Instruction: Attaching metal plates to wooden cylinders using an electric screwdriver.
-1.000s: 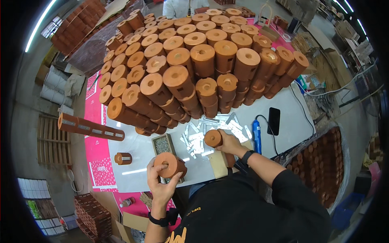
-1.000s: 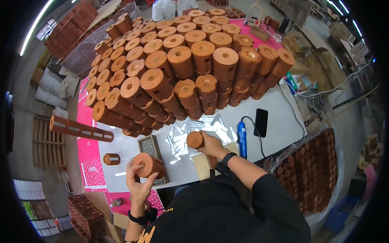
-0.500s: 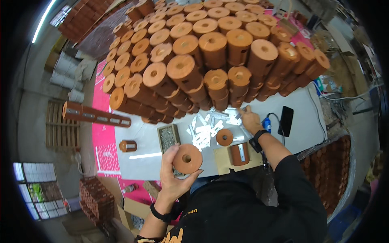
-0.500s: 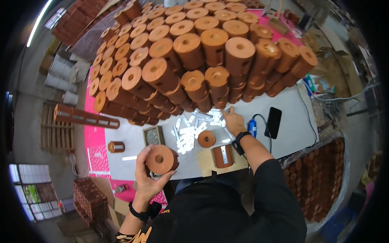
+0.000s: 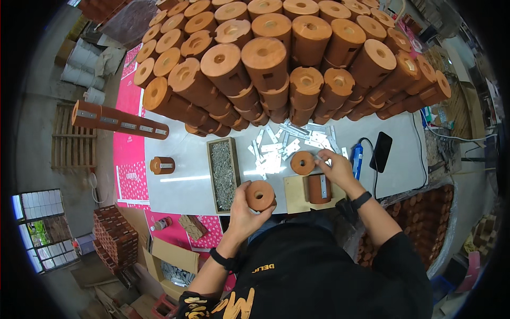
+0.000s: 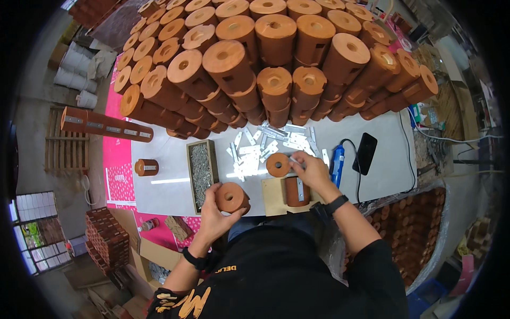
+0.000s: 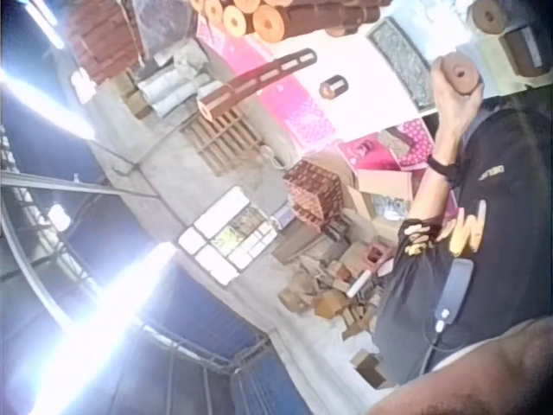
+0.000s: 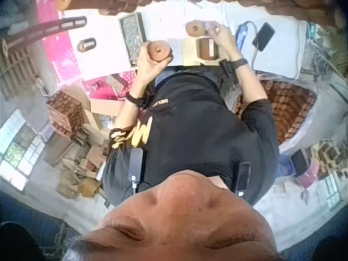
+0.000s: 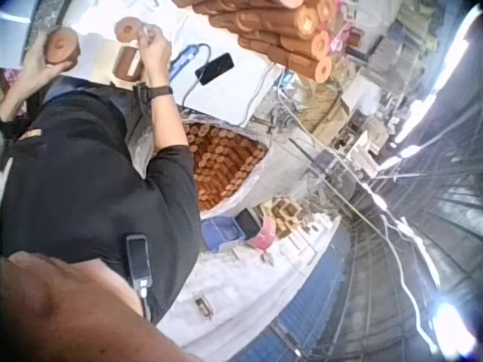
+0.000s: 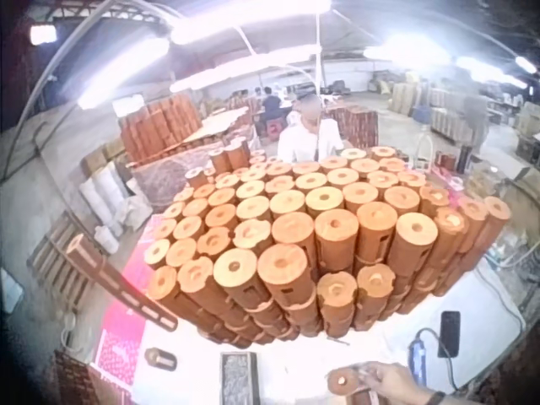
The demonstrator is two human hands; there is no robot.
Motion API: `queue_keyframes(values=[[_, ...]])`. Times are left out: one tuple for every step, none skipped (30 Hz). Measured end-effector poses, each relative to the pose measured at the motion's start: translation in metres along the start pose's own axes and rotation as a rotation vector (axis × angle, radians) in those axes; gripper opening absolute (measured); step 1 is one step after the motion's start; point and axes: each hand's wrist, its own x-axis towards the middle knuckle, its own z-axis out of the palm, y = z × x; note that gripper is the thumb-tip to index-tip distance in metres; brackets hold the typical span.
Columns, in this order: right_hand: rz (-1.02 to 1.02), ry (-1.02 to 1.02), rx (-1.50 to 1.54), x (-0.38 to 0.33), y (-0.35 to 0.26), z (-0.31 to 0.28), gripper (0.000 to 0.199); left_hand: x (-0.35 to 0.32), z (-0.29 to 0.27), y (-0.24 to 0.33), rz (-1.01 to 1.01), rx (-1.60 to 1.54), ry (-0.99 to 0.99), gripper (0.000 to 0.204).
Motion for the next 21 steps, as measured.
queue_keyframes(values=[[0.005, -0.002, -0.008, -0.006, -0.003, 0.002, 0.022, 0.002, 0.002, 0.001, -0.01, -0.021, -0.012, 0.089], [-0.013, 0.05, 0.012, -0.01, -0.008, 0.006, 0.021, 0.004, 0.003, 0.001, -0.021, -0.041, -0.024, 0.088], [-0.032, 0.101, 0.032, -0.013, -0.016, 0.008, 0.02, 0.004, 0.006, -0.003, 0.002, -0.064, -0.024, 0.087], [-0.032, 0.095, 0.026, -0.013, -0.026, 0.009, 0.02, 0.003, 0.008, -0.006, -0.003, -0.071, -0.024, 0.087], [0.001, 0.114, -0.004, -0.014, -0.036, 0.011, 0.019, 0.003, 0.009, -0.008, 0.017, -0.067, -0.012, 0.087], [0.035, 0.137, -0.037, -0.013, -0.043, 0.012, 0.018, 0.006, 0.01, -0.008, 0.04, -0.065, -0.002, 0.087], [0.036, 0.134, -0.046, -0.013, -0.043, 0.019, 0.018, 0.007, 0.01, -0.01, 0.037, -0.074, -0.002, 0.087], [0.003, 0.152, -0.097, -0.013, -0.038, 0.029, 0.021, 0.008, 0.01, -0.012, 0.057, -0.076, 0.007, 0.087], [-0.032, 0.167, -0.148, -0.013, -0.038, 0.035, 0.023, 0.008, 0.011, -0.014, 0.074, -0.079, 0.018, 0.087], [-0.035, 0.159, -0.158, -0.013, -0.037, 0.038, 0.023, 0.009, 0.011, -0.015, 0.067, -0.09, 0.021, 0.087], [-0.002, 0.211, -0.185, -0.014, -0.036, 0.04, 0.025, 0.009, 0.012, -0.016, 0.062, -0.109, 0.021, 0.087], [0.028, 0.262, -0.208, -0.013, -0.037, 0.042, 0.028, 0.009, 0.011, -0.018, 0.055, -0.124, 0.024, 0.086], [0.021, 0.252, -0.214, -0.012, -0.036, 0.042, 0.028, 0.009, 0.011, -0.021, 0.045, -0.131, 0.031, 0.086], [0.033, 0.228, -0.208, -0.011, -0.033, 0.039, 0.029, 0.01, 0.012, -0.023, 0.064, -0.105, 0.044, 0.086], [0.048, 0.206, -0.204, -0.012, -0.03, 0.037, 0.03, 0.009, 0.013, -0.025, 0.084, -0.079, 0.053, 0.085], [0.045, 0.198, -0.211, -0.013, -0.027, 0.037, 0.03, 0.008, 0.012, -0.027, 0.076, -0.086, 0.056, 0.085], [-0.009, 0.235, -0.217, -0.014, -0.023, 0.037, 0.03, 0.007, 0.012, -0.029, 0.07, -0.089, 0.045, 0.085], [-0.066, 0.275, -0.222, -0.013, -0.022, 0.036, 0.029, 0.007, 0.012, -0.03, 0.067, -0.092, 0.035, 0.085], [-0.071, 0.27, -0.229, -0.016, -0.022, 0.036, 0.029, 0.006, 0.012, -0.031, 0.063, -0.1, 0.041, 0.085], [-0.059, 0.219, -0.267, -0.022, -0.022, 0.035, 0.03, 0.005, 0.012, -0.031, 0.048, -0.115, 0.04, 0.086], [-0.047, 0.168, -0.303, -0.026, -0.023, 0.034, 0.03, 0.004, 0.012, -0.031, 0.032, -0.13, 0.039, 0.086]])
